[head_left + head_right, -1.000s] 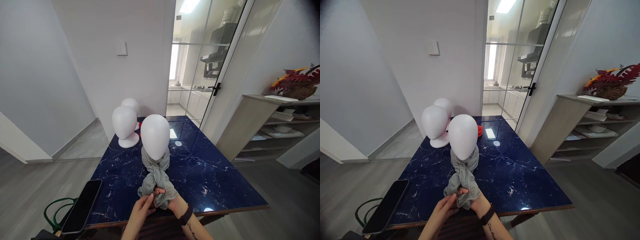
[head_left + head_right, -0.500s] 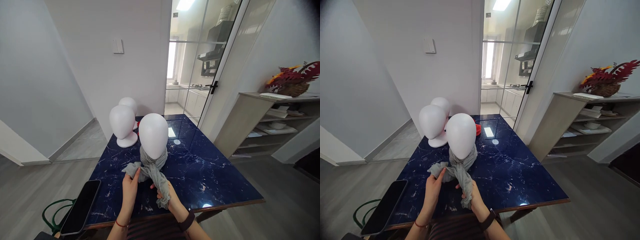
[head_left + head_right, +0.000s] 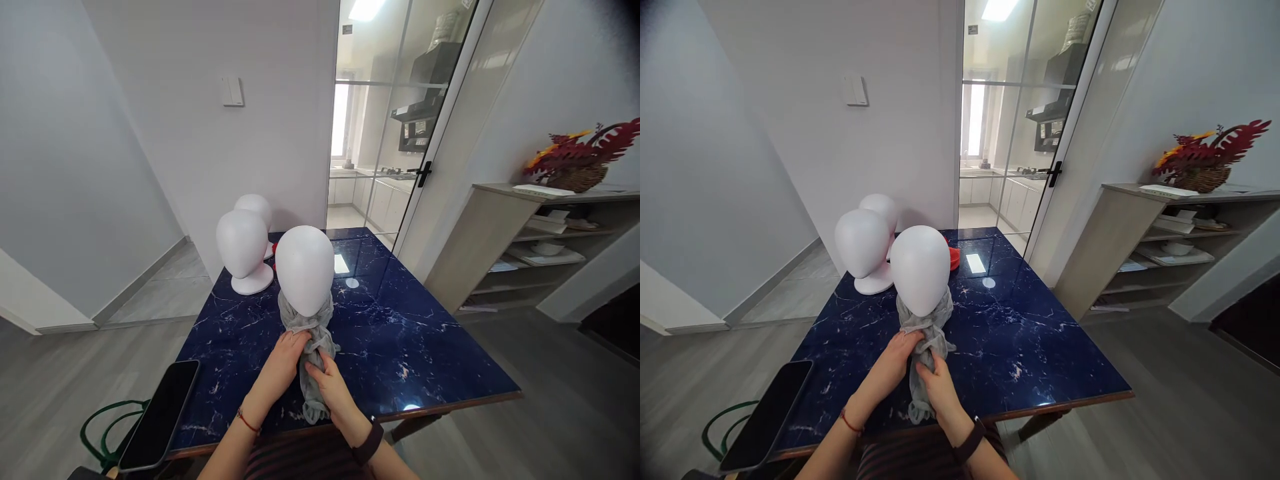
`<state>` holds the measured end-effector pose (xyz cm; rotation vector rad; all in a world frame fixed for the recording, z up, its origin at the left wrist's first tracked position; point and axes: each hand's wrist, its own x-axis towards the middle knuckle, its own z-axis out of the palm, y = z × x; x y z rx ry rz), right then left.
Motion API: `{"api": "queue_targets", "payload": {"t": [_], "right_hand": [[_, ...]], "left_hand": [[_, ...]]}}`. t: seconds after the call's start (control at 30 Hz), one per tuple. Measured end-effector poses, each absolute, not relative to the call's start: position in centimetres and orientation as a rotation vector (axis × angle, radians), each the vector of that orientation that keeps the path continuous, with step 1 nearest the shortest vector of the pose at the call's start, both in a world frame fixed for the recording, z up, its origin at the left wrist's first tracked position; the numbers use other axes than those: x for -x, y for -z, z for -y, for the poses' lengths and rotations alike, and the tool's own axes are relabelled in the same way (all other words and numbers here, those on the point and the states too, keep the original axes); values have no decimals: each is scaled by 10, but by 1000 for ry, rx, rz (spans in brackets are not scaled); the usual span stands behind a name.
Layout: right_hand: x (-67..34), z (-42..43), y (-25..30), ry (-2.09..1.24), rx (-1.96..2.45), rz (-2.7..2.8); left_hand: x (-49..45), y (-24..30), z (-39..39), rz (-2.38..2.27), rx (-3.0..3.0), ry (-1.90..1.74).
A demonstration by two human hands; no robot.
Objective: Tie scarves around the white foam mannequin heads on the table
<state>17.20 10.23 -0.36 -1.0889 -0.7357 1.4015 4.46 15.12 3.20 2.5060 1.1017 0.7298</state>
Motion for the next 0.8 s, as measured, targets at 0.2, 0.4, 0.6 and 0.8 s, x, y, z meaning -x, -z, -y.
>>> {"api": "queue_targets", "payload": {"t": [0.2,0.4,0.6,0.8], "right_hand": [[-172,-105,11,-1265,1156,835],[-175,-106,1,-1272,1083,755],[-179,-120,-3,-1627,894,329],[-176,-137,-5,-1736,777,239]], "left_hand": [[-47,-32,-162,-1433,-2886,-512],[-55,-20,-166,-1620,-2577,-710],[-56,-21,-167,-1471,-2337,-880],[-62,-27,-163,-1378,-2136,-978]]}}
